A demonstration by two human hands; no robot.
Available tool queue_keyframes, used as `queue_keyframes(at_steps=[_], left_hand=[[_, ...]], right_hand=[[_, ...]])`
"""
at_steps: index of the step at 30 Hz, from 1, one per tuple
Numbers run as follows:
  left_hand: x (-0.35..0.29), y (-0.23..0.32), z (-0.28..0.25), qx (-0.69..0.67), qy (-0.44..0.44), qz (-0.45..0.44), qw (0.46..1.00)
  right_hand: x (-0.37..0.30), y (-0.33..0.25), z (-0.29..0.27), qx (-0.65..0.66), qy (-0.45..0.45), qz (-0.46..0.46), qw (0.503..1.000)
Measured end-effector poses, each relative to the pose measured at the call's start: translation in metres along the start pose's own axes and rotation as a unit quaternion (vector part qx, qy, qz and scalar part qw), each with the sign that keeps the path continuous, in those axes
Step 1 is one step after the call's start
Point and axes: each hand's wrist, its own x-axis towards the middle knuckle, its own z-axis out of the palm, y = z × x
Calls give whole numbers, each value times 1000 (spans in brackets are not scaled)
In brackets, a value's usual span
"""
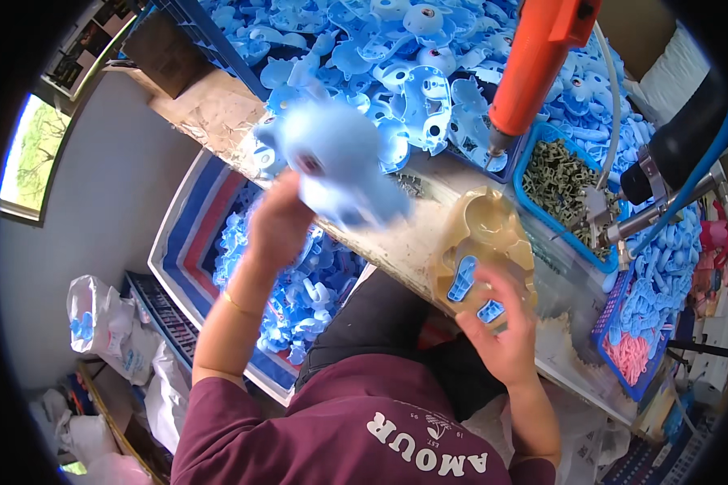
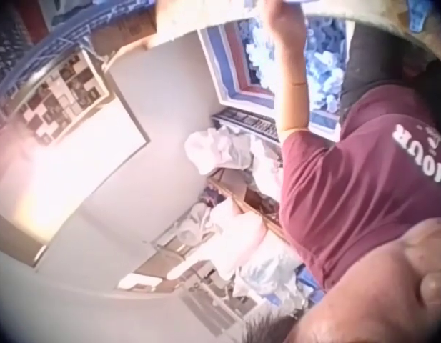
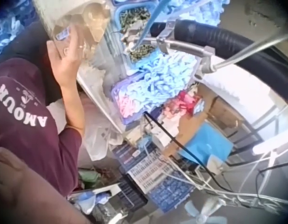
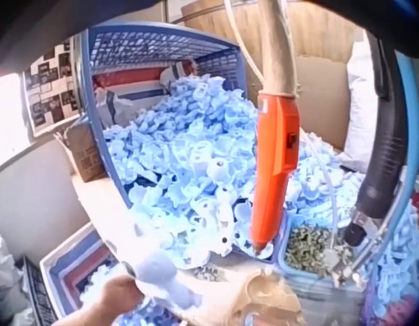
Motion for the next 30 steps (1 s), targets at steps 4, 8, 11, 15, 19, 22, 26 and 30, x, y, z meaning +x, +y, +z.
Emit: queue_keyframes(at_steps=[4, 8, 11, 15, 19, 22, 26, 30], left_hand=[[-34, -65, 67, 61, -94, -116, 987], [-21, -66, 105, 88, -141, -103, 981], [-12, -60, 98, 355, -142, 53, 922], [-4, -64, 108, 439, -173, 143, 870], [-1, -76, 116, 543, -196, 201, 791], [-1, -84, 113, 564, -206, 187, 778], [-1, -88, 110, 573, -226, 167, 769], [1, -86, 111, 574, -238, 153, 769]], right_hand=[[-5, -1, 3, 128, -67, 60, 988], [-20, -4, -21, -5, -14, -40, 999], [-3, -4, -45, -235, 32, -103, 966], [3, 5, -45, -408, -28, -53, 911], [7, 8, -21, -378, -66, -36, 923], [10, 11, -24, -302, -63, -61, 949], [4, 5, -51, -284, -59, 15, 957], [-8, 25, -54, -263, -49, 40, 963]])
